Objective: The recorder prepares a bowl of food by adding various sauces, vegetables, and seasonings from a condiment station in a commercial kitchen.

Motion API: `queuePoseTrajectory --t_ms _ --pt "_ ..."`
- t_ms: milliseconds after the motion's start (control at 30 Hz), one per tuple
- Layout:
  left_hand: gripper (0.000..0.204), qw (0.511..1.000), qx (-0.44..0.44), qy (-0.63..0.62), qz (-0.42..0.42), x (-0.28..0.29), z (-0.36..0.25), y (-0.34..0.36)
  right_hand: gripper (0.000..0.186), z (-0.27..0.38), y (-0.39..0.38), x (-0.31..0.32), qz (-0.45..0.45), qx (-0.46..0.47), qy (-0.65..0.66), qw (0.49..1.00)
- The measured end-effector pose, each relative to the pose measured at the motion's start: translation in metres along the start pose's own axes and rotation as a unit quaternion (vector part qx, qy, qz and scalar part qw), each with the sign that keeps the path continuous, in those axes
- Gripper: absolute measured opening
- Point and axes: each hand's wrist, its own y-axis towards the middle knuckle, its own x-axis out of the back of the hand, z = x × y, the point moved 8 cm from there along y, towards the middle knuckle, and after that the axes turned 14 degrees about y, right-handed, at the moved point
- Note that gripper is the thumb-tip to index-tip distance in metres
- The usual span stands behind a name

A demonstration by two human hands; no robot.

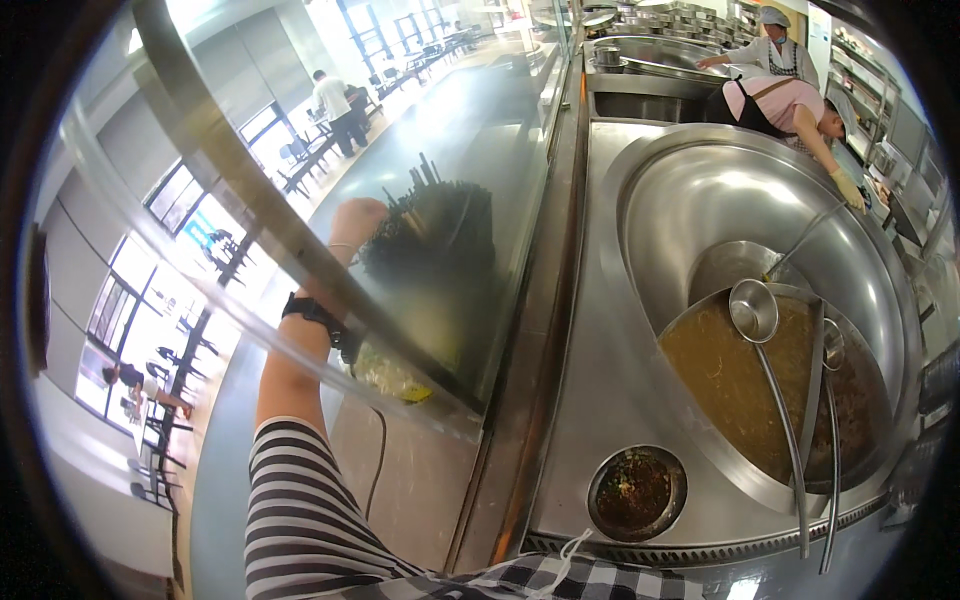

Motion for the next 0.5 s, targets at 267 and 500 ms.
queuePoseTrajectory --t_ms 267,500 --pt "0.028 0.992 -0.026 0.052 0.112 -0.080 -0.004 0.045 0.040 -0.001 -0.009 -0.014 -0.008 -0.041 0.024 0.999" --pt "0.033 0.990 -0.046 0.101 0.084 -0.069 0.003 0.041 0.040 -0.014 -0.038 -0.019 -0.021 -0.061 0.058 0.996"
